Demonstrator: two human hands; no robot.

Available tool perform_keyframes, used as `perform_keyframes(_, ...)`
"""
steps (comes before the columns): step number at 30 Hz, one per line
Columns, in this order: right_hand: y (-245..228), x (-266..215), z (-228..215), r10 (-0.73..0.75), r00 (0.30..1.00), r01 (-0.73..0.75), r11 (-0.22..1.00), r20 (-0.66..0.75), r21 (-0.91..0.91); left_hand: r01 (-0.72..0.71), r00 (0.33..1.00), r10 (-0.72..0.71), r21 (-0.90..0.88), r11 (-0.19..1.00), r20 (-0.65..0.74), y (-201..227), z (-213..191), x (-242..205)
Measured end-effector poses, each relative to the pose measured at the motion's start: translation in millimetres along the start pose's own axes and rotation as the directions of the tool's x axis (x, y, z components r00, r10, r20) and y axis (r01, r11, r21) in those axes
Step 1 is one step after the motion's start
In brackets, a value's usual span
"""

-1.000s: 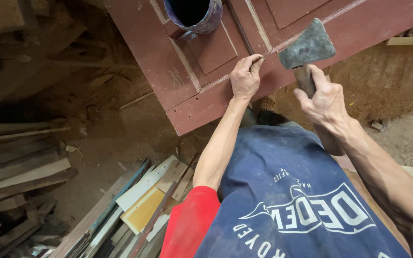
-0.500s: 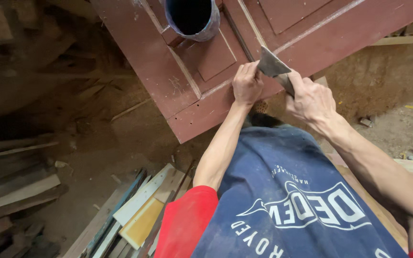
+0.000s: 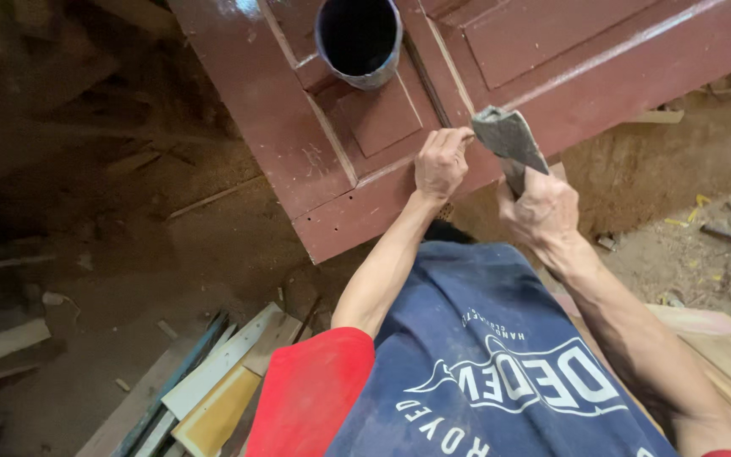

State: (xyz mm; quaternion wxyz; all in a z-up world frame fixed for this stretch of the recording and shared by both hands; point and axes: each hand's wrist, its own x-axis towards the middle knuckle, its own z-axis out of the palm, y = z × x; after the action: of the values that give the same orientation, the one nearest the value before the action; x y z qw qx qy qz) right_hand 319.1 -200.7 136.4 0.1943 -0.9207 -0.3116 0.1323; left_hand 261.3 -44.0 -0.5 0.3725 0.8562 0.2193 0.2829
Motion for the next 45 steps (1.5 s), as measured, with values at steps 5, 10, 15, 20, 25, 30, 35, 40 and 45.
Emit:
perform_keyframes(5, -1, 9, 7, 0.031, 0.998, -0.032, 0.999, 0.047, 0.022, -0.047, 0.999, 0.047, 0.007, 0.999, 0.015, -2, 3, 10)
perform_keyframes(10, -8, 7, 9, 0.053, 0.998, -0.051, 0.996, 0.036, -0.067, -0.011, 1.0, 0.011, -0.004, 1.0, 0.011, 1, -3, 3)
perform_keyframes(15, -9, 17, 3, 0.082, 0.996, -0.084, 0.996, 0.042, 0.043, -0.073, 0.996, 0.07, -0.061, 0.995, -0.052, 0, -1, 14)
perform_keyframes(20, -3, 18, 1, 0.068, 0.99, -0.071, 0.997, 0.121, 0.025, -0.025, 0.999, 0.023, 0.063, 0.998, 0.033, 5, -2, 9)
perform_keyframes(25, 33, 25, -8, -0.009, 0.992, -0.002, 0.996, 0.122, 0.089, -0.064, 0.993, 0.068, 0.046, 0.997, -0.094, 20, 1, -1)
perform_keyframes(30, 77, 43, -15, 0.013, 0.965, -0.018, 1.0, 0.263, 0.017, -0.016, 0.99, 0.048, 0.227, 0.974, -0.136, 36, 10, 5)
perform_keyframes(35, 101, 55, -5, -0.064, 0.949, 0.068, 0.998, 0.307, -0.001, 0.027, 0.988, 0.005, 0.21, 0.977, -0.153, 36, 19, 3)
perform_keyframes(40, 98, 50, -5, -0.088, 0.947, 0.09, 0.996, 0.31, 0.008, 0.08, 0.952, -0.057, 0.064, 0.995, -0.3, 40, 26, -9)
perform_keyframes(45, 92, 47, -7, -0.013, 0.948, 0.024, 0.999, 0.318, -0.029, 0.245, 0.932, -0.185, 0.165, 0.955, -0.312, 50, 36, 3)
